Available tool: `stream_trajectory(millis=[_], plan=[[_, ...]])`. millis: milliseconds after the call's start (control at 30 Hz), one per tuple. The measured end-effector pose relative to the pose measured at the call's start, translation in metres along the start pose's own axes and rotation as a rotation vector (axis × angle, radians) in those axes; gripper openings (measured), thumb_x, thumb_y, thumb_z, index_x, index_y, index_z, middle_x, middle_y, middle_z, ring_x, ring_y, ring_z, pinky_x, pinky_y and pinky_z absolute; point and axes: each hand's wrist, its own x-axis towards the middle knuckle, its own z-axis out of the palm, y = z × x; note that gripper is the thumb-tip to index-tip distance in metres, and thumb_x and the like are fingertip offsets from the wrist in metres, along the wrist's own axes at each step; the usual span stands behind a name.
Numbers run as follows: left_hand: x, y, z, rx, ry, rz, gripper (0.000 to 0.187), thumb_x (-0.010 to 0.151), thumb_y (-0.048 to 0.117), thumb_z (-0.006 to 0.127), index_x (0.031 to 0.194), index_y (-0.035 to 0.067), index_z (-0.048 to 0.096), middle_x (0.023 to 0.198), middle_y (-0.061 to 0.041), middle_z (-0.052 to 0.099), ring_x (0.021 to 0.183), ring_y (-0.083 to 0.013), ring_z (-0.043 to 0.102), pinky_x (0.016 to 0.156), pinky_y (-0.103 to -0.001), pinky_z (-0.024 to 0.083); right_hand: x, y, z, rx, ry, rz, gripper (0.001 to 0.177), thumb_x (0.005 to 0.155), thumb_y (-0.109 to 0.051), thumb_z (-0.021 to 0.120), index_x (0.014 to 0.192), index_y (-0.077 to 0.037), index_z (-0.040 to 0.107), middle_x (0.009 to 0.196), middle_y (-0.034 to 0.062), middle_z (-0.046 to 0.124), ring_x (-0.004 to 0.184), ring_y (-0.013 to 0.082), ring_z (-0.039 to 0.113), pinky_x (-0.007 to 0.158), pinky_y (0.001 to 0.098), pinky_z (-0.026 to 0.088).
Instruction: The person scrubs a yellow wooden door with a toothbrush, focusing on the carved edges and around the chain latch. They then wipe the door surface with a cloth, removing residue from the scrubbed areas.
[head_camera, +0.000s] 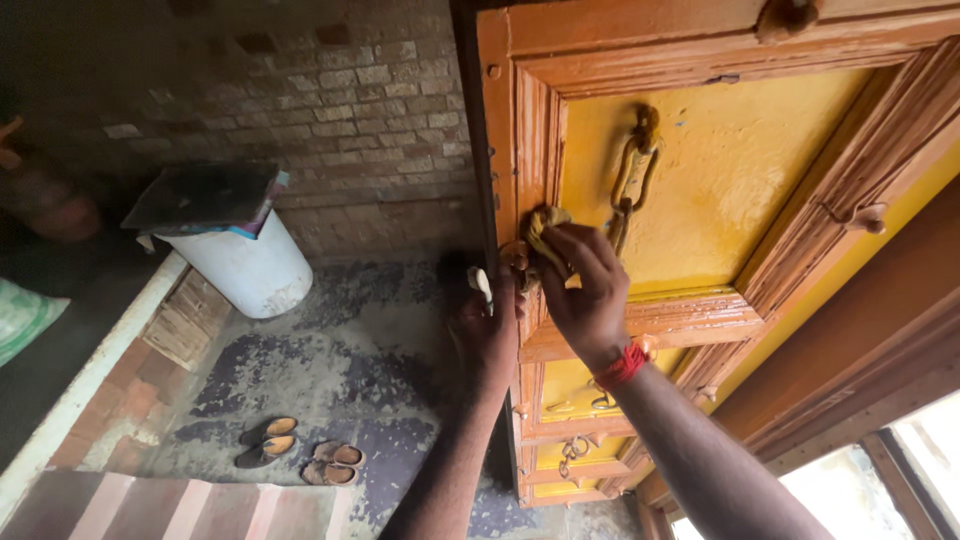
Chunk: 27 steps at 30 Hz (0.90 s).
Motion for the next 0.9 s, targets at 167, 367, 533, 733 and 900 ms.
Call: stream_trajectory(millis=[167, 367, 533, 733, 900], plan=[[0.002, -0.009, -0.002, 0.007, -0.006, 0.049, 0.048, 0.096, 0.042, 0.070, 0.066, 0.005, 0.065, 0.059, 0.001, 0.062, 0.053, -0.0063, 0.058, 0.051, -0.024, 0.045, 0.048, -0.007, 0.007, -0.012, 0.134, -0.095, 0.030, 0.092, 0.004, 0.069, 0.122, -0.002, 0.067, 0.119, 0.0157, 0.068, 0.111, 0.0316, 0.072, 0.094, 0.0364, 0.059], [0.002, -0.002, -0.004, 0.055, -0.006, 0.092, 0.047, 0.095, 0.041, 0.069, 0.065, 0.005, 0.067, 0.056, -0.001, 0.065, 0.051, -0.0079, 0.062, 0.051, -0.026, 0.049, 0.030, -0.002, 0.003, -0.010, 0.047, -0.094, 0.035, 0.084, 0.006, 0.064, 0.119, 0.001, 0.067, 0.115, 0.0179, 0.066, 0.109, 0.0326, 0.069, 0.092, 0.0377, 0.057], [0.000, 0.006, -0.005, 0.109, -0.021, 0.217, 0.045, 0.099, 0.036, 0.064, 0.070, 0.002, 0.066, 0.056, -0.001, 0.064, 0.051, -0.0097, 0.062, 0.048, -0.028, 0.049, -0.031, 0.018, 0.010, 0.056, -0.038, 0.046, 0.023, 0.085, 0.004, 0.066, 0.107, -0.001, 0.068, 0.106, 0.0143, 0.069, 0.098, 0.0280, 0.073, 0.084, 0.0343, 0.059], [0.001, -0.001, 0.000, 0.043, 0.016, 0.251, 0.036, 0.099, 0.035, 0.063, 0.083, 0.003, 0.071, 0.063, -0.002, 0.067, 0.058, -0.0078, 0.061, 0.052, -0.027, 0.048, -0.015, 0.009, 0.014, 0.020, 0.069, 0.004, 0.018, 0.088, 0.005, 0.065, 0.105, 0.000, 0.067, 0.107, 0.0154, 0.068, 0.097, 0.0293, 0.070, 0.084, 0.0360, 0.056], [0.003, -0.010, 0.000, 0.124, 0.074, 0.142, 0.043, 0.100, 0.037, 0.066, 0.080, -0.001, 0.072, 0.063, -0.005, 0.068, 0.060, -0.0097, 0.063, 0.055, -0.029, 0.050, 0.019, -0.011, 0.010, 0.132, 0.083, 0.081, 0.024, 0.090, 0.005, 0.062, 0.113, 0.001, 0.066, 0.107, 0.0162, 0.067, 0.096, 0.0301, 0.071, 0.084, 0.0348, 0.057]])
